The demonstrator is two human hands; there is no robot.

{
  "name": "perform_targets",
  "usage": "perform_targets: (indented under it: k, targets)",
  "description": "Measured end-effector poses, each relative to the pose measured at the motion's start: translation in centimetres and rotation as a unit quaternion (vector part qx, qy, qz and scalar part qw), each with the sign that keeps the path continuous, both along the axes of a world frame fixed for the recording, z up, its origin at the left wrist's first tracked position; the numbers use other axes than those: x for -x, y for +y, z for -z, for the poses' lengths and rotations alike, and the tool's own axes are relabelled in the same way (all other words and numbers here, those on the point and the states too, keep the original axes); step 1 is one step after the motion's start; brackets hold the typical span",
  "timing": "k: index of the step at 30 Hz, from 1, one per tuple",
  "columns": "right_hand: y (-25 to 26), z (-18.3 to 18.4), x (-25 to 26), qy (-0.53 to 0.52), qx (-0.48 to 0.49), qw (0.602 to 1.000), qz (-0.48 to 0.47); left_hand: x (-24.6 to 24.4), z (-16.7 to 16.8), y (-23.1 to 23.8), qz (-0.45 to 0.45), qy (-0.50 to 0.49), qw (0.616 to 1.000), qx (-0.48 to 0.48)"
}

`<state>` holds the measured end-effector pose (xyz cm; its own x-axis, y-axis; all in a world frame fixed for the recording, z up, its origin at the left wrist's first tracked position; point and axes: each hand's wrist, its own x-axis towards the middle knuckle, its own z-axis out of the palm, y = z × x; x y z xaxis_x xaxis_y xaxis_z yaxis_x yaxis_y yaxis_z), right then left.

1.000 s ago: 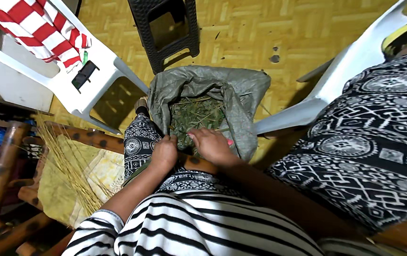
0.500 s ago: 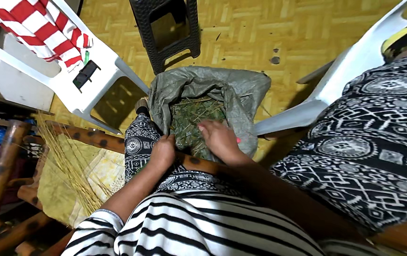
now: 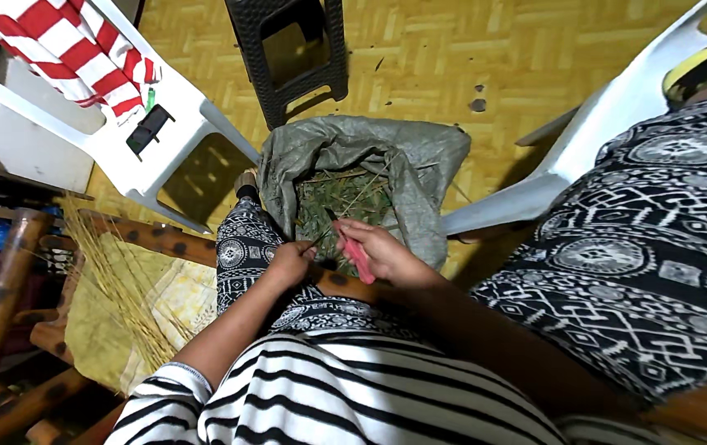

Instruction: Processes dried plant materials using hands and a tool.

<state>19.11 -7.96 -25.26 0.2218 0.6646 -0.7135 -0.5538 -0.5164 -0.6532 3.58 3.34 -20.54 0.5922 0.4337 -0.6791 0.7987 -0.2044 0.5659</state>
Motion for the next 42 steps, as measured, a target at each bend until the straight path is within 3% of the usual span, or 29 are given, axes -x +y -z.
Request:
perform_targets:
  k: [2, 5, 7, 9, 13, 17, 23, 30, 33, 39, 42]
  targets:
    - [0.1, 0.0, -0.4, 0.085, 0.008, 0.995, 0.048, 0.2, 0.2, 0.2, 0.007, 0.001, 1.000, 0.023]
    - [0.2, -0.1, -1.0, 0.087, 0.019, 0.993, 0.084, 0.7, 0.1, 0.7, 0.007, 0.012, 0.998, 0.056]
    - [0.1, 0.2, -0.8, 0.011, 0.010, 0.998, 0.059, 1.1, 0.2, 0.9, -0.006, 0.018, 0.997, 0.071]
    - [-0.2, 0.1, -0.3, -0.157, 0.001, 0.987, -0.038, 1.2, 0.2, 0.9, -0.021, 0.017, 0.998, 0.064]
    - [-0.5, -1.2, 1.0, -0.416, -0.038, 0.882, -0.219, 0.8, 0.4, 0.7, -0.025, 0.039, 0.999, 0.009]
    - [-0.7, -2.0, 2.1, -0.475, -0.052, 0.826, -0.299, 0.1, 0.2, 0.5, 0.003, 0.049, 0.998, -0.045]
    - [-0.8, -0.9, 1.8, -0.550, -0.046, 0.784, -0.285, -0.5, 0.0, 0.2, 0.018, 0.055, 0.997, -0.047]
    - [-0.6, -0.4, 0.4, -0.602, 0.032, 0.762, -0.236, -0.3, -0.4, 0.2, 0.027, 0.047, 0.996, -0.073]
    - [-0.7, -0.7, -0.7, -0.591, 0.057, 0.773, -0.223, -0.1, -0.7, 0.3, 0.032, 0.047, 0.995, -0.079]
    - [-0.7, -2.1, 0.5, -0.516, -0.004, 0.815, -0.264, 0.0, -0.3, 0.1, 0.048, 0.038, 0.990, -0.126]
    - [-0.7, -2.7, 1.3, -0.507, -0.006, 0.809, -0.297, -0.1, -0.2, -0.2, 0.075, 0.050, 0.982, -0.166]
